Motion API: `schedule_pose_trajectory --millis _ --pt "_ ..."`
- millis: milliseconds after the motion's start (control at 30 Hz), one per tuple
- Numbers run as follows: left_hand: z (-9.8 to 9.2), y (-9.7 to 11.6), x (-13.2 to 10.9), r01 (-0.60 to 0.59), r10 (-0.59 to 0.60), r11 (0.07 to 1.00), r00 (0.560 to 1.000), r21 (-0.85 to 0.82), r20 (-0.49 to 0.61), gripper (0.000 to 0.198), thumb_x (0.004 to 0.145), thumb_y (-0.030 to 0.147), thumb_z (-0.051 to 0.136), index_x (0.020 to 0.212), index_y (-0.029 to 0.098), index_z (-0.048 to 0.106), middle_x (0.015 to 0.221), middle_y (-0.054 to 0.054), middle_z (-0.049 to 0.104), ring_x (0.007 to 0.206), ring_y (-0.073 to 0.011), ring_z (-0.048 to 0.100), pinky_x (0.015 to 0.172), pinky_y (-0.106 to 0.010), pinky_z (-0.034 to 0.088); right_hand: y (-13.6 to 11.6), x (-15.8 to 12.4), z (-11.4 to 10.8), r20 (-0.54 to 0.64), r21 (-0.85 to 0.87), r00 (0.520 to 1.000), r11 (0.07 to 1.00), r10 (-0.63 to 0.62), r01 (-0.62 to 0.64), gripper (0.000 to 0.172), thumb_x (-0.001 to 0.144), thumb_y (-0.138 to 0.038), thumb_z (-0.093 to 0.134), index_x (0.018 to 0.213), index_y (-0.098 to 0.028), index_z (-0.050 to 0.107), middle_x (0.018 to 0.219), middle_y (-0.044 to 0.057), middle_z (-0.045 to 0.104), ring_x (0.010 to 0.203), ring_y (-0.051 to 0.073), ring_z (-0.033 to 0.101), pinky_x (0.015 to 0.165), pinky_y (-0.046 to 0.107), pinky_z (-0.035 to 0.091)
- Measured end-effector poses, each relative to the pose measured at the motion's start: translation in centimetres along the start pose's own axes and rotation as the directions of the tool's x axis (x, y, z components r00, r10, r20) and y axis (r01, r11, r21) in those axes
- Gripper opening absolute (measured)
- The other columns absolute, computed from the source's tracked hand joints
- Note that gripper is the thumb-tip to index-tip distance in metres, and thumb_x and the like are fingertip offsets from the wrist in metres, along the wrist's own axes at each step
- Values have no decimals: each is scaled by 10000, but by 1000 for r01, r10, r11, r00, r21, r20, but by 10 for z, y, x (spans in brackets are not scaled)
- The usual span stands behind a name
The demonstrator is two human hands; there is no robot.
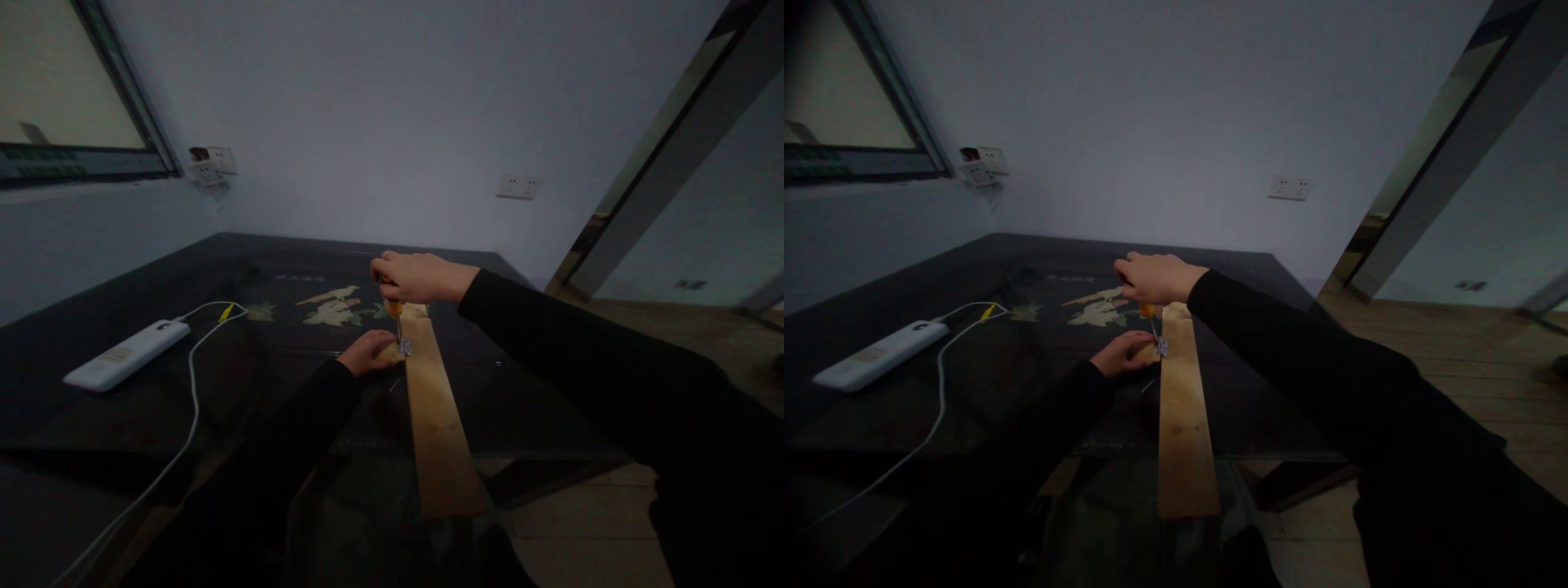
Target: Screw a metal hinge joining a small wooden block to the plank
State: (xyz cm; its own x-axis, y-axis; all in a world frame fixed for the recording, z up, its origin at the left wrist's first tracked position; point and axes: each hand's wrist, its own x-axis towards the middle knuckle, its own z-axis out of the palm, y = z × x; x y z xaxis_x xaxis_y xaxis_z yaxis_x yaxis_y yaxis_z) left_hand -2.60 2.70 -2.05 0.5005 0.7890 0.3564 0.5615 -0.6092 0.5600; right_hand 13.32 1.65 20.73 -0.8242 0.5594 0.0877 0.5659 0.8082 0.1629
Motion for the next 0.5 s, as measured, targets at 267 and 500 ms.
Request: schedule_pose_trajectory --millis 267,500 --pt "-2 6 2 -28 28 1000 1000 9 4 493 732 303 705 1193 167 596 1214 -108 619 1151 -260 541 1014 -408 410 -8 3 5 -91 -40 989 992 -119 116 290 913 -398 468 1104 -212 582 1115 92 608 867 186 559 619 271 290" --pt "0 3 3 -33 33 999 999 -14 -19 505 707 300 723 1181 173 606 1217 -116 619 1148 -264 551 1005 -392 424 -16 12 1 15 -53 995 994 -94 95 357 937 -378 365 1173 -186 551 1163 125 593 827 187 572 600 270 314"
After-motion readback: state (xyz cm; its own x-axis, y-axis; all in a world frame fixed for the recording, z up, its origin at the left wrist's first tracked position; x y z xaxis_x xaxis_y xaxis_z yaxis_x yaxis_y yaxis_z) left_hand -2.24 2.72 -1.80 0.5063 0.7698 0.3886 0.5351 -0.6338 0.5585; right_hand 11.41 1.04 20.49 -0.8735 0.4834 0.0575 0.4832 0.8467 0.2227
